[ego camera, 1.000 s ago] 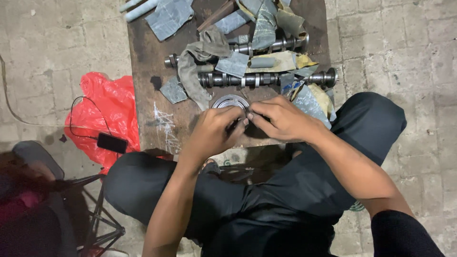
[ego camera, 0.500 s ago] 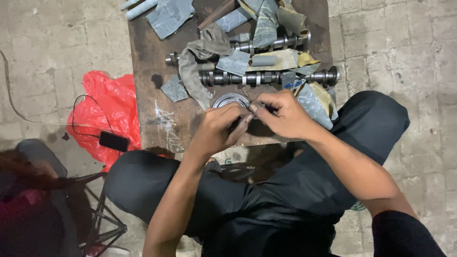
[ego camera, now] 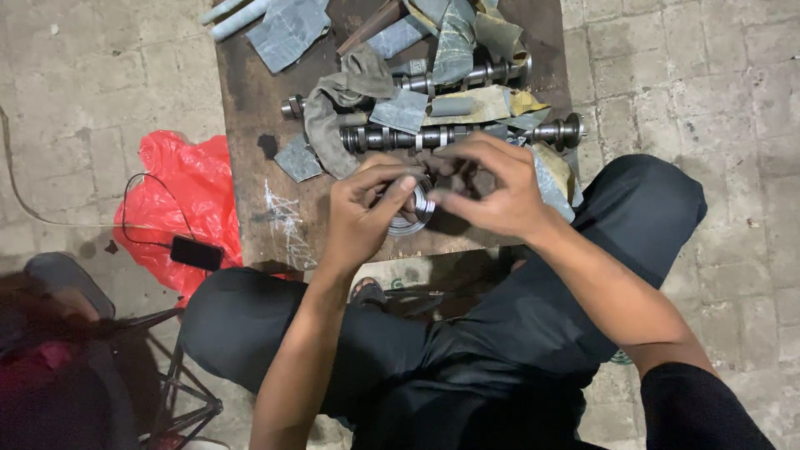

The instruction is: The person sits on the floor and uses sandpaper to polish a circular metal part, rubbing it against the surface. They also handle a long metal shaft and various pieces of sandpaper, folding and tearing them while working on the wooden board.

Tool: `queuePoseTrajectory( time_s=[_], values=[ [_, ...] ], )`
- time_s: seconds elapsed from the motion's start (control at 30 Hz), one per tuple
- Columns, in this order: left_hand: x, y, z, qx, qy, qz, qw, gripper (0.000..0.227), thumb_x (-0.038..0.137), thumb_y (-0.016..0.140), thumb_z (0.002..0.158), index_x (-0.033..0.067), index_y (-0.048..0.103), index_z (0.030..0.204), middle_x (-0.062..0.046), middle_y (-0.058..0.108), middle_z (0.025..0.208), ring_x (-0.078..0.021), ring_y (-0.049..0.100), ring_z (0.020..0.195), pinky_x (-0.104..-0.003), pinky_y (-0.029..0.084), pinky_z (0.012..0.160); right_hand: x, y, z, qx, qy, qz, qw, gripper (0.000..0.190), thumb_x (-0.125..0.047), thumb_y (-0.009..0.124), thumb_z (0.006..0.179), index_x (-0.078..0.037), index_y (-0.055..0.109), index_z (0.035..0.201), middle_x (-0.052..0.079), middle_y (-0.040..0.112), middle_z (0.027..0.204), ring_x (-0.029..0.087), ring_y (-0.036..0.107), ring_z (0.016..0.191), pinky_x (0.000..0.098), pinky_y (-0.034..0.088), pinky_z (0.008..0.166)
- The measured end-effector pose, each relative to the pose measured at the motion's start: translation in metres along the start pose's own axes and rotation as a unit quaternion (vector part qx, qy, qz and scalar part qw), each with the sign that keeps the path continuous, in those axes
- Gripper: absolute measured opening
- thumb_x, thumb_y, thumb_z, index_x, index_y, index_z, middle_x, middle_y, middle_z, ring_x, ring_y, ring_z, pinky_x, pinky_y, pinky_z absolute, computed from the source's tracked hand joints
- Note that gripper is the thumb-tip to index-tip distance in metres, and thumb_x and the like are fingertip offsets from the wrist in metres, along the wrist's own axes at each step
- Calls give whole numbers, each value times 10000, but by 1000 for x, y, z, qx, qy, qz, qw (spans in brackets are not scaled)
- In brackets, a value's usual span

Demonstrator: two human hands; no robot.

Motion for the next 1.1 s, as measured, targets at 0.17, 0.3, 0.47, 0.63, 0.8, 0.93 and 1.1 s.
queuePoseTrajectory(
  time_s=[0.17, 0.3, 0.47, 0.63, 0.8, 0.93, 1.1],
  values=[
    [-24, -3, -12, 42, -97, -46, 993, 264, 34, 805, 868, -104, 699, 1067, -182, 659, 828, -203, 707, 600, -337, 631, 519, -21, 4, 3, -5, -77, -29, 997, 229, -98, 831, 889, -3, 757, 1084, 171, 740, 888, 257, 688, 671, 335, 565, 559],
    [-36, -8, -13, 15, -141, -100, 985, 237, 43, 810, 866, -82, 718, 1046, -189, 694, 766, -161, 666, 546, -293, 582, 479, -26, 7, 6, -31, -91, -14, 995, 123, -77, 808, 904, -9, 788, 1005, 189, 748, 851, 261, 684, 629, 329, 558, 534],
    [-29, -6, -9, -31, -176, -106, 978, 210, 67, 825, 841, -49, 737, 993, -146, 704, 731, -95, 606, 541, -257, 539, 481, -19, 9, 2, -36, -75, 36, 996, 161, -116, 838, 877, -33, 789, 1006, 170, 752, 873, 229, 672, 625, 315, 546, 535],
    [-25, -8, -6, -67, -157, -69, 983, 159, 53, 841, 829, -23, 753, 938, -154, 726, 709, -95, 616, 532, -231, 536, 479, 0, 13, -9, -57, -62, 63, 994, 129, -86, 839, 879, -24, 787, 980, 172, 746, 865, 235, 666, 621, 302, 527, 529],
    [-3, -7, -3, -25, -153, 42, 987, 376, 157, 894, 774, -21, 751, 1074, -152, 767, 926, -103, 662, 756, -249, 594, 651, 10, 5, -5, -78, 83, 32, 993, 152, -56, 901, 792, -49, 767, 865, 118, 746, 853, 314, 729, 759, 396, 555, 710],
    [4, 0, -3, -54, -129, 62, 988, 346, 148, 912, 737, 45, 780, 1039, -140, 750, 947, -125, 662, 768, -257, 591, 680, 17, 10, -13, -73, 89, 25, 993, 173, -91, 927, 761, -90, 769, 833, 81, 749, 828, 268, 728, 741, 359, 554, 704],
    [1, -1, -5, -42, -162, 35, 985, 212, 105, 833, 819, 12, 779, 1002, -137, 717, 875, -121, 635, 784, -279, 610, 699, 16, 12, -14, -89, 108, 27, 990, 109, -58, 882, 803, -83, 777, 818, 88, 746, 782, 275, 709, 668, 365, 544, 662]
  ],
)
Point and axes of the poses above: each hand's wrist, its own z-axis towards the middle knuckle, its own y-axis out of the palm, x = y × z, the point moved 6 cm from there along z, towards the middle knuckle
